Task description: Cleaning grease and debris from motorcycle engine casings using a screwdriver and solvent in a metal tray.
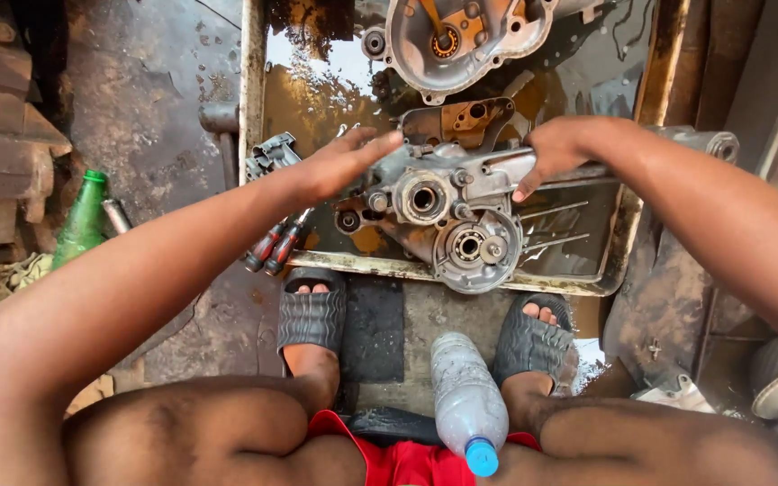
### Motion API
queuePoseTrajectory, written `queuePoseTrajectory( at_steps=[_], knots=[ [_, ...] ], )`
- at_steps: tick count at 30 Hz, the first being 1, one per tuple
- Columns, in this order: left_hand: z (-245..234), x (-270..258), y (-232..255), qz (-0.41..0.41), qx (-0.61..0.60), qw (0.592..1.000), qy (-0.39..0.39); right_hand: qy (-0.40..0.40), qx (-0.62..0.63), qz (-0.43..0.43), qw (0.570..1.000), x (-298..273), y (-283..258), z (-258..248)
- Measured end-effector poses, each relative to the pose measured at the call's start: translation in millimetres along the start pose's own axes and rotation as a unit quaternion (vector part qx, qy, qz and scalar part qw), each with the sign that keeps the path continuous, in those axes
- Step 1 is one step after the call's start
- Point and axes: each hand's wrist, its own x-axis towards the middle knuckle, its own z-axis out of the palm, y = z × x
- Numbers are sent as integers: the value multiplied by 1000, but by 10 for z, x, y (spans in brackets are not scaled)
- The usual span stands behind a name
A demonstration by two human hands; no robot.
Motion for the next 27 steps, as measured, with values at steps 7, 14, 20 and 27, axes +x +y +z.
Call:
queuePoseTrajectory(
  at_steps=[7,14,20,27],
  knots=[
    [336,-510,135,11,32,999,15,40,-25,19,999,-45,-46,74],
    [615,-723,246,-4,-5,995,101,44,-42,23,998,-298,-189,35],
    [651,-682,-71,-81,-158,975,130,68,-51,30,996,-715,-434,-235],
    [666,-644,-15,-145,-210,962,93,6,-77,79,994,-922,-734,-393]
  ],
)
